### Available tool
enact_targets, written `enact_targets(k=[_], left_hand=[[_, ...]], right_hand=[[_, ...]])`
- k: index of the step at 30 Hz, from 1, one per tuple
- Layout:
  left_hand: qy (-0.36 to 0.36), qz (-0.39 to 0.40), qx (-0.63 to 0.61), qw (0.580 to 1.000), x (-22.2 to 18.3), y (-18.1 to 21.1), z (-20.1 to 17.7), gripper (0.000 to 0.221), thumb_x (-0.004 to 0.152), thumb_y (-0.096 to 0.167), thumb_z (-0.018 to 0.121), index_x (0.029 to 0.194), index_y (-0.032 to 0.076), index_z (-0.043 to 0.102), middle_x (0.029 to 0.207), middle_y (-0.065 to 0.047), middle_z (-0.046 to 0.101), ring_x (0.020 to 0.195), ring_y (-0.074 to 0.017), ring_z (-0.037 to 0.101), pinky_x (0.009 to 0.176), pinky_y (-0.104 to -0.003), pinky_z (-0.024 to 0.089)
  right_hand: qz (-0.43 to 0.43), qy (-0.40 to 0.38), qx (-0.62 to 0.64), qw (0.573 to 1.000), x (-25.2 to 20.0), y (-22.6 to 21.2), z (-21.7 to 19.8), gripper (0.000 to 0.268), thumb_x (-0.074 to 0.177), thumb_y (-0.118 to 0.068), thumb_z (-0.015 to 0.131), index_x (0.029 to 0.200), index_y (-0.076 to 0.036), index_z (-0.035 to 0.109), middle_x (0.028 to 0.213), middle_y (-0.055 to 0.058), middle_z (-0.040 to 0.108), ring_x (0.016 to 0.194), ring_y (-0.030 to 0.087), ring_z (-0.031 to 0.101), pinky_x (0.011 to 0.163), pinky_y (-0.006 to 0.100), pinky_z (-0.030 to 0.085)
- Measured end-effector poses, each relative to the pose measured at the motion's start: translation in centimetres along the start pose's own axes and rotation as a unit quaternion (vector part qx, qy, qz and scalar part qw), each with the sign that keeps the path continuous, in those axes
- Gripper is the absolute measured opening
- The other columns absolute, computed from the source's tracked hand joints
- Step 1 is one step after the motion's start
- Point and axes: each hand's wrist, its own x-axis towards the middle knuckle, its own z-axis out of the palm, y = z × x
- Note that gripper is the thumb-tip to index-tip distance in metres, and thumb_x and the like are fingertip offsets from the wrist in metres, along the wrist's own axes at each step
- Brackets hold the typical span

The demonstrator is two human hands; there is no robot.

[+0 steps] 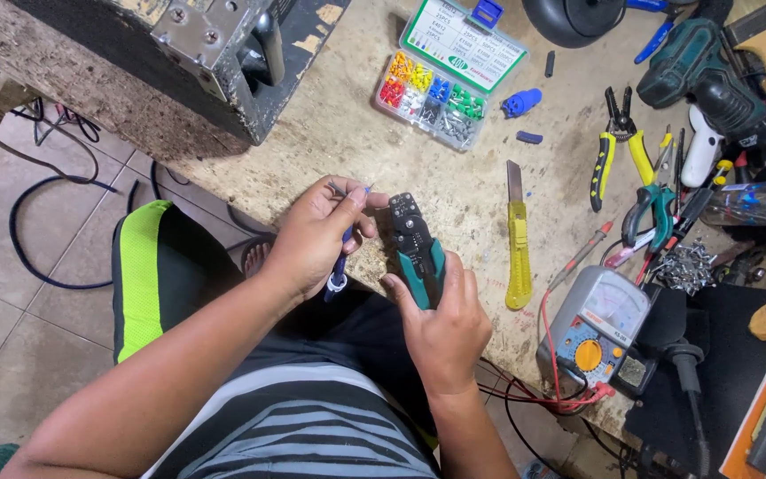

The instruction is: Stripping the outer jacket of a cable and crimping a terminal connector onto the wires at a repair bench.

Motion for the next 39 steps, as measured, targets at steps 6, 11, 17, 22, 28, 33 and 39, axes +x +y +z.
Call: enact_targets(k=[6, 11, 17, 22, 28, 33, 39], left_hand=[[-0.003, 0.0, 0.001, 1.0, 0.09, -0.19, -0.12, 0.011, 0.106, 0.016, 0.056, 0.108, 0.006, 0.054, 0.107, -0.019, 0.075, 0.063, -0.0112, 0.067, 0.043, -0.012, 0.038], [-0.012, -0.005, -0.003, 1.0, 0.02, 0.04, -0.21, 0.011, 0.106, 0.017, 0.056, 0.108, 0.006, 0.053, 0.108, -0.019, 0.074, 0.064, -0.0114, 0.066, 0.043, -0.013, 0.039], [-0.02, -0.013, -0.006, 1.0, -0.15, 0.37, -0.18, 0.012, 0.106, 0.018, 0.057, 0.107, 0.007, 0.053, 0.108, -0.018, 0.074, 0.064, -0.0112, 0.066, 0.044, -0.013, 0.038], [-0.021, -0.018, -0.007, 1.0, -0.24, 0.52, -0.16, 0.012, 0.106, 0.018, 0.058, 0.108, 0.007, 0.052, 0.109, -0.019, 0.074, 0.065, -0.0112, 0.067, 0.044, -0.013, 0.039], [-0.026, -0.013, -0.007, 1.0, -0.19, 0.46, -0.24, 0.012, 0.106, 0.018, 0.057, 0.107, 0.007, 0.052, 0.108, -0.017, 0.074, 0.066, -0.0111, 0.067, 0.045, -0.013, 0.038], [-0.031, -0.009, -0.007, 0.999, -0.04, 0.23, -0.42, 0.013, 0.105, 0.019, 0.059, 0.108, 0.007, 0.053, 0.108, -0.017, 0.074, 0.067, -0.0122, 0.068, 0.045, -0.013, 0.04], [-0.035, -0.01, -0.003, 0.999, -0.28, 0.64, -0.2, 0.012, 0.106, 0.019, 0.057, 0.108, 0.008, 0.052, 0.107, -0.016, 0.074, 0.067, -0.011, 0.066, 0.046, -0.013, 0.039]], right_hand=[[0.001, 0.0, 0.008, 1.0, -0.29, 0.07, 0.17, 0.077, 0.075, -0.071, 0.079, 0.126, -0.015, 0.063, 0.085, 0.002, 0.06, 0.068, 0.032, 0.072, 0.059, 0.046, 0.059], [0.0, 0.009, 0.0, 1.0, -0.35, 0.0, 0.02, 0.077, 0.075, -0.071, 0.079, 0.127, -0.016, 0.063, 0.085, 0.002, 0.059, 0.069, 0.031, 0.072, 0.06, 0.045, 0.059], [0.0, 0.017, 0.002, 1.0, -0.47, 0.0, 0.1, 0.078, 0.074, -0.07, 0.08, 0.126, -0.015, 0.063, 0.085, 0.001, 0.059, 0.068, 0.03, 0.072, 0.059, 0.044, 0.059], [0.001, 0.02, -0.002, 1.0, -0.46, 0.01, 0.15, 0.078, 0.074, -0.071, 0.08, 0.126, -0.016, 0.063, 0.084, 0.001, 0.059, 0.068, 0.03, 0.072, 0.059, 0.043, 0.059], [0.003, 0.021, 0.006, 1.0, -0.41, 0.0, 0.17, 0.079, 0.073, -0.07, 0.082, 0.127, -0.015, 0.064, 0.085, 0.002, 0.059, 0.069, 0.03, 0.072, 0.06, 0.045, 0.06], [0.002, 0.017, 0.014, 1.0, -0.44, 0.12, 0.24, 0.079, 0.074, -0.068, 0.083, 0.128, -0.014, 0.063, 0.086, 0.003, 0.06, 0.071, 0.032, 0.073, 0.061, 0.046, 0.06], [-0.001, 0.02, 0.02, 1.0, -0.34, -0.02, 0.1, 0.078, 0.074, -0.067, 0.083, 0.128, -0.013, 0.063, 0.086, 0.003, 0.06, 0.07, 0.032, 0.072, 0.06, 0.046, 0.059]])
